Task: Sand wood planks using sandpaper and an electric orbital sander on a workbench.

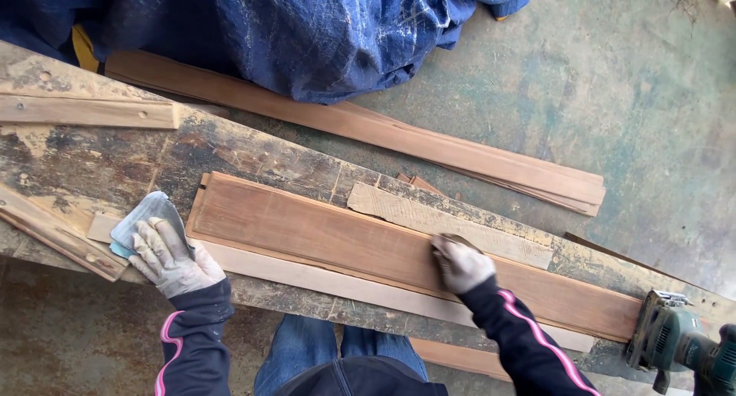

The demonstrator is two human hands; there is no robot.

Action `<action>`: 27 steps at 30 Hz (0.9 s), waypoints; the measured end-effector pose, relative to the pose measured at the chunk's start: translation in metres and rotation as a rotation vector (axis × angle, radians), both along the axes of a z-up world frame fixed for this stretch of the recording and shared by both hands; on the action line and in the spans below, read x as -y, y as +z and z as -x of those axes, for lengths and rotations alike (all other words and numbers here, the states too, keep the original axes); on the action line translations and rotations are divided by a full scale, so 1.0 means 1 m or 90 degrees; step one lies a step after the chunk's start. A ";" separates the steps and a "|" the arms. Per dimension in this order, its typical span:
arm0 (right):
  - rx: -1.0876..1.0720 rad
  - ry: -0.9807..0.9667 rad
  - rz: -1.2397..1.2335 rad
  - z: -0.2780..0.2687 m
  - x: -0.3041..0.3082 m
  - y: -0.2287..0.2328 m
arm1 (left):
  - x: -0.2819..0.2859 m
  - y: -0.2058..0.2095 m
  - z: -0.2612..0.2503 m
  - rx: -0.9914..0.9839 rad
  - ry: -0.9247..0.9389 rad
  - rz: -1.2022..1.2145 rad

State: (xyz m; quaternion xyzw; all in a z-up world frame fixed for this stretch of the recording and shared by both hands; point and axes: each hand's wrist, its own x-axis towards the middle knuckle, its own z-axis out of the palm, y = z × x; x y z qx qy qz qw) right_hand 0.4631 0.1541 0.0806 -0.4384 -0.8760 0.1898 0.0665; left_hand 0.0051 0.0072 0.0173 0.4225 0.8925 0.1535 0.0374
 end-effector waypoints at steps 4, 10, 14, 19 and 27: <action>0.007 -0.170 -0.044 0.040 0.013 0.003 | 0.006 -0.008 0.000 0.012 0.001 0.004; -0.026 0.105 0.128 0.265 -0.003 -0.018 | 0.004 -0.010 0.004 -0.027 0.037 0.066; -0.065 0.192 0.127 0.304 -0.005 -0.009 | 0.006 -0.006 0.005 -0.019 0.016 0.027; 0.011 0.190 0.117 0.195 0.024 -0.004 | 0.007 -0.030 0.006 -0.001 0.047 0.018; 0.038 0.276 0.159 0.368 0.010 -0.032 | 0.005 -0.032 0.005 -0.010 0.078 -0.068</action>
